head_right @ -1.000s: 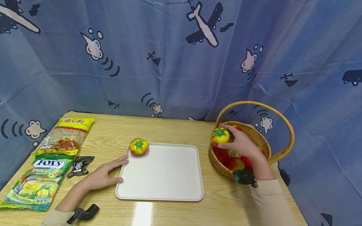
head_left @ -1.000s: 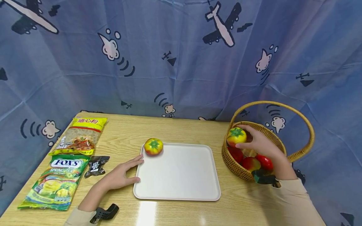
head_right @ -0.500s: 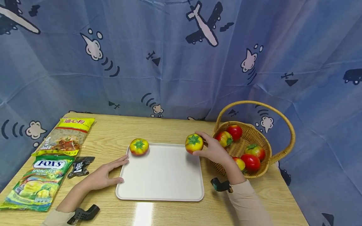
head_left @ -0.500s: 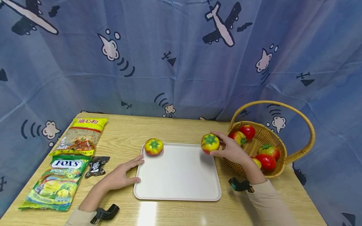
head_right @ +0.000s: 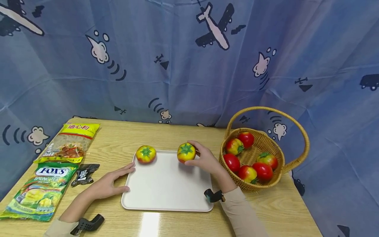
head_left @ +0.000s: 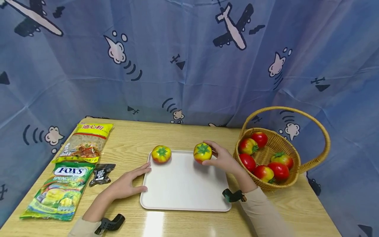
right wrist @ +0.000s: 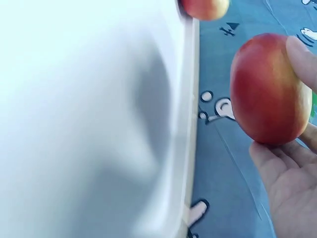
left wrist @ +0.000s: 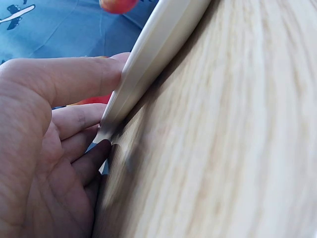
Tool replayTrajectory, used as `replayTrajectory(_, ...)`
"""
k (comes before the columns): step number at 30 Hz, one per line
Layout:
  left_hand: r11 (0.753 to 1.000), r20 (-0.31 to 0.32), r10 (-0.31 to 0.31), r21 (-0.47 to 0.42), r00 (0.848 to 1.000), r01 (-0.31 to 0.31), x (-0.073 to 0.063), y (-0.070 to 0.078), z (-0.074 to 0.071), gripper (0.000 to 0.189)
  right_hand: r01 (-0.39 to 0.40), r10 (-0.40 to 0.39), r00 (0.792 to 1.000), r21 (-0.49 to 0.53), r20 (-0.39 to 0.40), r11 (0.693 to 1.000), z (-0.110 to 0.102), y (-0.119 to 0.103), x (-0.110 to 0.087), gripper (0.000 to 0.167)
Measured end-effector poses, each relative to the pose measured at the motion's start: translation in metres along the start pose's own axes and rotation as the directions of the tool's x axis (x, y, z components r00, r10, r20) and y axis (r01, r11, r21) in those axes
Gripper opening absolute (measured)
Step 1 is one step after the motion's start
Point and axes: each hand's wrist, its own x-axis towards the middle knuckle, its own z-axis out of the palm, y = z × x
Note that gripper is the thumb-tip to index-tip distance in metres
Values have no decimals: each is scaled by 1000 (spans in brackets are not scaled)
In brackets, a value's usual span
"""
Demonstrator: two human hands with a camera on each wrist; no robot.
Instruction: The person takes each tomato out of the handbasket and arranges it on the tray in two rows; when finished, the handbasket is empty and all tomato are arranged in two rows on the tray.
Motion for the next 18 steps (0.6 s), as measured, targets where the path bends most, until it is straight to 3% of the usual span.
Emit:
replayTrajectory(7,1000,3,1,-2,1000,-1,1,0,-2,70,19,-19,1000,12,17,1000,23,0,16,80)
replayTrajectory(18,1000,12,-4,-5,1000,4,0,-2,0,69,-39,43,998,-85,47,996,52,-1,35,80)
